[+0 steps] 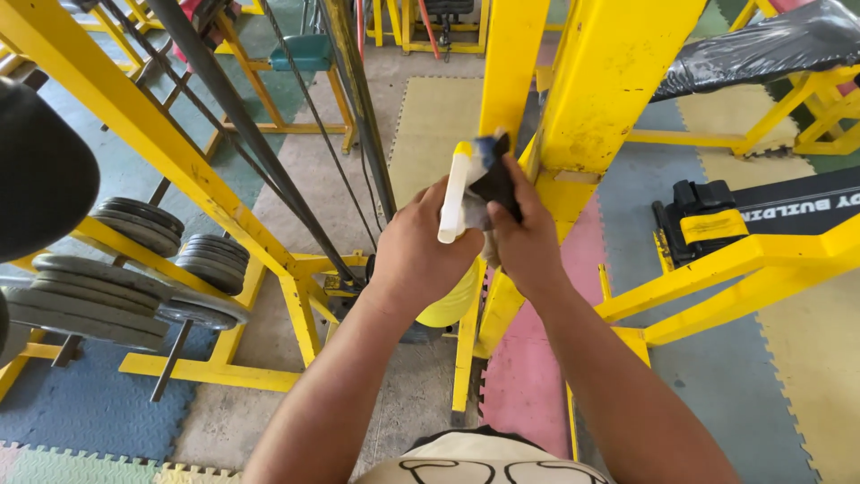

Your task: Cleaning various parts of yellow gym machines with a spray bottle and a cloth.

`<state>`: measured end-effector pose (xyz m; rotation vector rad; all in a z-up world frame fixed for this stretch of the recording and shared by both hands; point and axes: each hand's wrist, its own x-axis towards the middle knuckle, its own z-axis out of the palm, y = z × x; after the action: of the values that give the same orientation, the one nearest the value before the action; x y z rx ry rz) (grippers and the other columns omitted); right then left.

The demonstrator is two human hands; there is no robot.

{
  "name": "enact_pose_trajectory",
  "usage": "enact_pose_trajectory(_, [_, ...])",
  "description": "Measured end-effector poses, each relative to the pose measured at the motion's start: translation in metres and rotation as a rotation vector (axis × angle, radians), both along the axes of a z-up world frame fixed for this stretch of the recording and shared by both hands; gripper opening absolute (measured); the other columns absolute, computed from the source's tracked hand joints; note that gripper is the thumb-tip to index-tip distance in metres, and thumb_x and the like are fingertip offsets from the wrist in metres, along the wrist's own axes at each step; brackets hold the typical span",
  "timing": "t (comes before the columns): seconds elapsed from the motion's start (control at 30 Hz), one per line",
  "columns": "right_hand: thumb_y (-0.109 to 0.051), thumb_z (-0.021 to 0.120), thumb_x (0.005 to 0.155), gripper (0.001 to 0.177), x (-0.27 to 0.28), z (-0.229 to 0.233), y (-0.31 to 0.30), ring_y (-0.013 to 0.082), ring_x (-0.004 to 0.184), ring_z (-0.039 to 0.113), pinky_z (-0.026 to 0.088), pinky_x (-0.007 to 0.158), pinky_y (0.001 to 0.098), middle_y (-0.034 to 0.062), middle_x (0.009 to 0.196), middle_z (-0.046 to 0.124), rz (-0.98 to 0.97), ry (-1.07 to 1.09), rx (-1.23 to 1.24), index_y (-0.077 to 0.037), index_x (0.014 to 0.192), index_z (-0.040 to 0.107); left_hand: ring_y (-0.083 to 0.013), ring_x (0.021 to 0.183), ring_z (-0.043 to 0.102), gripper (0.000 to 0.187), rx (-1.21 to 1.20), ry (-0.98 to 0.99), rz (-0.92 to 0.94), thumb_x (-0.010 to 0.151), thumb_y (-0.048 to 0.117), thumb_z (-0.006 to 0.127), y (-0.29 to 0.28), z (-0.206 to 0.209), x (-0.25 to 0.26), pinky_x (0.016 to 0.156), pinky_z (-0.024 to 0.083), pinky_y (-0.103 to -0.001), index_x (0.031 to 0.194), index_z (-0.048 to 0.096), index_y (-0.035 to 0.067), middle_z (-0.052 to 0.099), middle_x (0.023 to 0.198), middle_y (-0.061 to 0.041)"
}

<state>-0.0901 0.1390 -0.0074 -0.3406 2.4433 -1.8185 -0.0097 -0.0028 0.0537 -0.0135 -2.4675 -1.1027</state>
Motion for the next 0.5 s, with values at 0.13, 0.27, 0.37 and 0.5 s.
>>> enact_pose_trajectory(0.13, [-0.001,0.059,0.104,0.062,0.019,0.017,0.017,0.0139,0.114,0.058,0.049,0.099,0.0300,0.0056,0.138,0.062,0.010,0.435,-0.357,-0.007,0.163,0.039,-0.0383,0.110,0.066,0.061,-0.024,0.016,0.020,0.077,0.029,0.071,0.005,0.003,-0.001,0.091,0.054,-0.047,0.135,0.059,0.013,0.070,0.122,-0.015])
enact_pose_trajectory(0.27, [0.001,0.064,0.106,0.060,0.032,0.052,0.032,0.0147,0.123,0.059,0.049,0.116,0.0319,0.0056,0.144,0.060,0.115,0.521,-0.901,0.001,0.161,0.038,-0.0380,0.113,0.066,0.060,-0.021,0.051,-0.009,0.078,0.030,0.073,0.010,0.007,-0.010,0.094,0.054,-0.048,0.135,0.060,0.014,0.070,0.122,-0.015])
enact_pose_trajectory(0.37, [0.001,0.069,0.110,0.059,0.022,0.052,0.052,0.0173,0.119,0.056,0.046,0.112,0.0322,0.0079,0.140,0.059,0.086,0.602,-0.986,0.004,0.161,0.040,-0.0371,0.112,0.067,0.060,-0.034,0.007,-0.024,0.078,0.030,0.073,0.012,0.013,-0.014,0.094,0.054,-0.047,0.134,0.060,0.014,0.070,0.121,-0.015])
enact_pose_trajectory(0.5, [0.001,0.071,0.111,0.059,0.019,0.057,0.068,0.0187,0.126,0.054,0.042,0.117,0.0314,0.0079,0.142,0.056,0.041,0.666,-1.014,0.005,0.162,0.041,-0.0369,0.111,0.067,0.061,-0.049,0.017,-0.013,0.078,0.031,0.072,0.015,0.013,-0.023,0.093,0.054,-0.047,0.134,0.059,0.013,0.070,0.120,-0.015])
